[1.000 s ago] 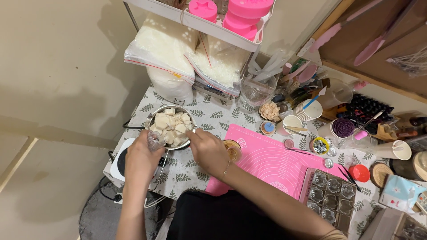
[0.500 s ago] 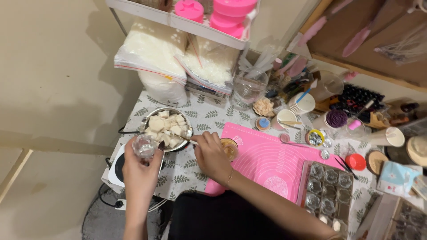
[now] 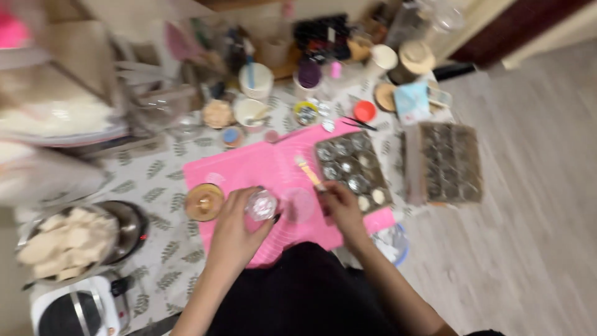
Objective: The person picks white wax chunks from a metal strainer bowl and presses them into small glass candle cups, using a small spoon to push the wax down. They place filled cups into cardboard trays and move the bowl to a hot plate near the end of the clip.
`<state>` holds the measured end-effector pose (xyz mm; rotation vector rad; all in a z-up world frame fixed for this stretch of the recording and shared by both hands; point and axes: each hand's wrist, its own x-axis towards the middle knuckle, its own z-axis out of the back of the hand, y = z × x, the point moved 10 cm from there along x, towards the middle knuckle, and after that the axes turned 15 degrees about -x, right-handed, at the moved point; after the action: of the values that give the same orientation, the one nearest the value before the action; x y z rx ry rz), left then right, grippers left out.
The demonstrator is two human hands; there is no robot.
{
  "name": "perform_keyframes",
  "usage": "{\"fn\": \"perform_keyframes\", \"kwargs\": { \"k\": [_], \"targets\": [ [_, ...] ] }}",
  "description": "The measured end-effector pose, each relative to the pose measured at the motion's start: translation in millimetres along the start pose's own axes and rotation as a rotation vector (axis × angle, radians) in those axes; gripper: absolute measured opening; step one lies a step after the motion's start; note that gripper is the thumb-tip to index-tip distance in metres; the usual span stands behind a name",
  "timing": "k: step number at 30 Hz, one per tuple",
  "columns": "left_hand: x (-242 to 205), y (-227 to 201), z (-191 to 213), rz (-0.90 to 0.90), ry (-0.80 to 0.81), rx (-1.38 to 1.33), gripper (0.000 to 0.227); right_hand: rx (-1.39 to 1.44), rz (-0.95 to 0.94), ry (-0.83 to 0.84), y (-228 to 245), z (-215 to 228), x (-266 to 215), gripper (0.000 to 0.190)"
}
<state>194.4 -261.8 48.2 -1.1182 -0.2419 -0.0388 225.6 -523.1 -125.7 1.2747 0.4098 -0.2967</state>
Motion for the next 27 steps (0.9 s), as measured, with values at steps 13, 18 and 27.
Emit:
{"fn": "perform_keyframes", "kwargs": {
  "k": [13,18,27],
  "targets": [
    [40,16,-328,0.080,0.500,-0.063,0.061,0.167,-0.079,-0.394,-87,229,-39,0.024],
    [45,13,-357,0.015,0.461,0.160,0.065,0.082,-0.077,-0.373,-71,243,-42,0.024],
    [7,19,-271,0.091,0.222,0.208,0.064,-0.052,-0.079,-0.228,-76,243,-32,0.029]
  ]
}}
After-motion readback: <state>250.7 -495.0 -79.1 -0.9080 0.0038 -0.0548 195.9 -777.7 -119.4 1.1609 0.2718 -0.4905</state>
